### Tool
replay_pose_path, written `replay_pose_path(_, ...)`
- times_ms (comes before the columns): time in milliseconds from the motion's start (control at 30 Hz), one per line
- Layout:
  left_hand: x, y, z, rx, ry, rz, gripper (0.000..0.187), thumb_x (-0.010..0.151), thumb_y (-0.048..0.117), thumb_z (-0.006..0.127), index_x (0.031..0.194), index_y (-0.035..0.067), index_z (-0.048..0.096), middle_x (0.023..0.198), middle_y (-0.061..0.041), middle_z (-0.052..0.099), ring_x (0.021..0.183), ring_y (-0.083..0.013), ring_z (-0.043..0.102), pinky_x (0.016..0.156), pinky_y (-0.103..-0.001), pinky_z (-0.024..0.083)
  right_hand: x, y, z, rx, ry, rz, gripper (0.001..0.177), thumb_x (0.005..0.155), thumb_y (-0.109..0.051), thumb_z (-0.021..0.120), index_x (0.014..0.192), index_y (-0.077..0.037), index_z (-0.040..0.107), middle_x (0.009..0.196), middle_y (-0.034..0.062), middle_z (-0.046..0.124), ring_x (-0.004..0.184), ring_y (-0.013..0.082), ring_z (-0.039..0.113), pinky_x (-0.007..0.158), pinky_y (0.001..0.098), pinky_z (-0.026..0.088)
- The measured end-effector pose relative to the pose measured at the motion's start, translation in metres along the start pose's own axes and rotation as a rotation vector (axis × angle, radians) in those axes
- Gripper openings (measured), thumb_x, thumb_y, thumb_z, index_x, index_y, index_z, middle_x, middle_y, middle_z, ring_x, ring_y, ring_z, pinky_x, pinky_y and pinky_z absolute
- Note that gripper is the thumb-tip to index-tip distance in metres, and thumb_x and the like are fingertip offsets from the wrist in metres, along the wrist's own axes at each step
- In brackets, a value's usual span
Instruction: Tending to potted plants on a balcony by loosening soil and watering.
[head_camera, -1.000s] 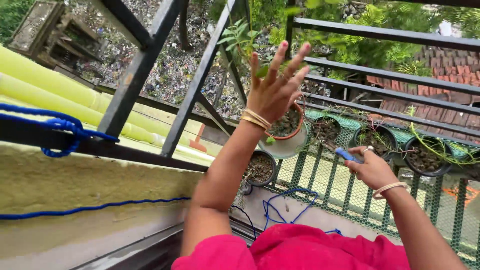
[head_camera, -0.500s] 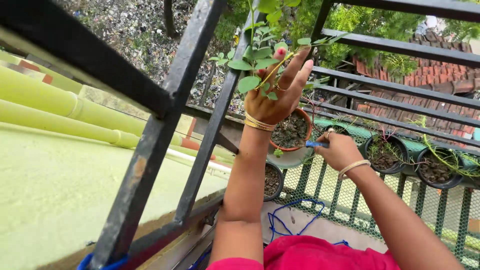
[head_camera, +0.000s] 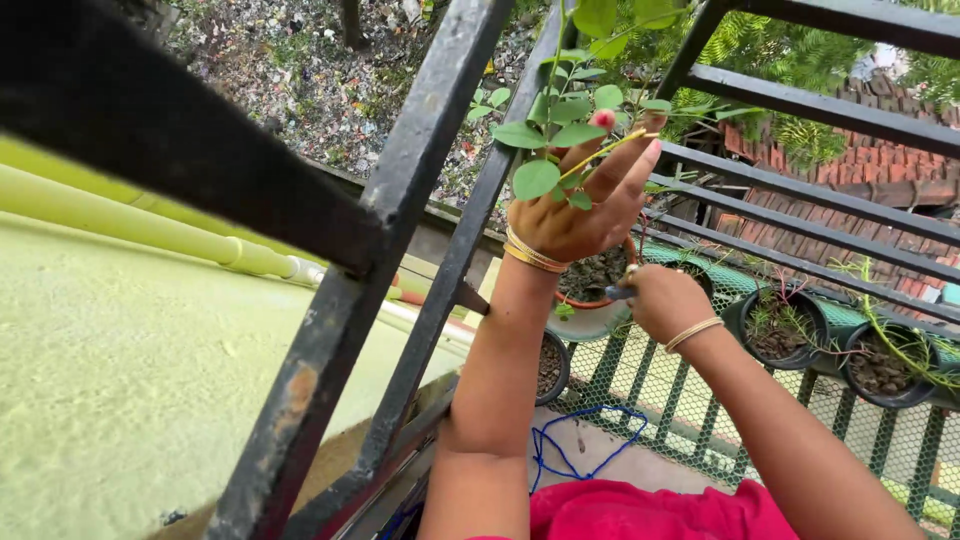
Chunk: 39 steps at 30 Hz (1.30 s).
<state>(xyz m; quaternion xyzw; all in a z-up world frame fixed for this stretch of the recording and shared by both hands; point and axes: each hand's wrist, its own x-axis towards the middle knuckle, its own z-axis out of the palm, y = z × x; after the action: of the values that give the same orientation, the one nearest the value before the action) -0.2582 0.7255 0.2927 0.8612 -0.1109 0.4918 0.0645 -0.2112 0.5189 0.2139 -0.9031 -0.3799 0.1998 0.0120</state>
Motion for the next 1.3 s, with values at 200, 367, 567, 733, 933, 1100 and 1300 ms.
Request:
replay_pose_path(200, 0.003, 0.004, -0.007, -0.013, 0.015, -0.007, 0.039, 0.102, 0.016, 0.069, 0.141, 0.016, 0.067, 0.16, 0.006, 0.044, 0.153, -0.0228, 0.034, 0.129, -0.05, 0.034, 0.007, 0.018, 0.008, 0.136, 0.044, 0.102, 0.023, 0.085, -0.013, 0.069, 0.105, -0.018, 0.08, 0.096, 0.0144, 0.074, 0.09, 0.0341, 0.071, 0.086, 0.0463, 0.057)
replay_pose_path(367, 0.005, 0.004, -0.009, -0.008, 0.017, -0.013, 0.037, 0.1, 0.016, 0.069, 0.137, 0.016, 0.068, 0.16, 0.006, 0.043, 0.151, -0.0236, 0.037, 0.127, -0.05, 0.036, 0.004, 0.021, 0.015, 0.322, 0.123, 0.144, 0.025, 0.082, -0.018, 0.078, 0.107, -0.014, 0.077, 0.095, 0.016, 0.074, 0.09, 0.0368, 0.07, 0.086, 0.047, 0.056)
replay_pose_path(567, 0.007, 0.004, -0.007, -0.01, 0.039, -0.016, 0.036, 0.101, 0.014, 0.068, 0.136, 0.015, 0.069, 0.161, 0.006, 0.042, 0.152, -0.0225, 0.035, 0.128, -0.048, 0.036, 0.006, 0.036, 0.025, 0.163, 0.304, 0.074, 0.019, 0.084, -0.017, 0.075, 0.101, -0.02, 0.082, 0.097, 0.0145, 0.073, 0.087, 0.0348, 0.071, 0.084, 0.0446, 0.057)
replay_pose_path(733, 0.004, 0.004, -0.007, -0.039, 0.043, -0.001, 0.033, 0.102, 0.012, 0.067, 0.136, 0.012, 0.069, 0.162, 0.005, 0.041, 0.154, -0.0244, 0.032, 0.129, -0.049, 0.034, 0.011, 0.035, 0.009, 0.388, 0.088, 0.372, 0.019, 0.094, -0.028, 0.076, 0.11, -0.017, 0.077, 0.083, 0.019, 0.076, 0.079, 0.0341, 0.074, 0.08, 0.0442, 0.058)
replay_pose_path(933, 0.002, 0.001, -0.001, -0.086, 0.038, 0.008, 0.037, 0.102, 0.011, 0.066, 0.139, 0.01, 0.065, 0.162, 0.002, 0.041, 0.155, -0.0269, 0.032, 0.129, -0.051, 0.033, 0.003, 0.041, 0.041, -0.015, 0.235, 0.032, 0.024, 0.085, -0.014, 0.071, 0.105, -0.021, 0.081, 0.09, 0.0146, 0.073, 0.08, 0.033, 0.071, 0.079, 0.045, 0.057)
replay_pose_path(1100, 0.0, 0.003, -0.003, -0.086, 0.014, 0.006, 0.037, 0.104, 0.011, 0.064, 0.141, 0.009, 0.062, 0.164, 0.0, 0.04, 0.155, -0.0294, 0.03, 0.131, -0.052, 0.029, -0.022, 0.038, 0.02, 0.258, 0.206, 0.135, 0.024, 0.089, -0.023, 0.074, 0.111, -0.015, 0.077, 0.087, 0.0149, 0.073, 0.078, 0.0342, 0.07, 0.075, 0.0471, 0.056)
replay_pose_path(1300, 0.003, 0.004, -0.007, -0.011, 0.013, 0.01, 0.036, 0.105, 0.014, 0.061, 0.14, 0.01, 0.064, 0.163, 0.001, 0.042, 0.155, -0.0285, 0.031, 0.132, -0.05, 0.027, -0.055, 0.048, 0.066, 0.306, 0.407, -0.005, 0.024, 0.095, -0.021, 0.066, 0.117, -0.012, 0.069, 0.099, 0.0108, 0.072, 0.066, 0.0285, 0.07, 0.061, 0.039, 0.057)
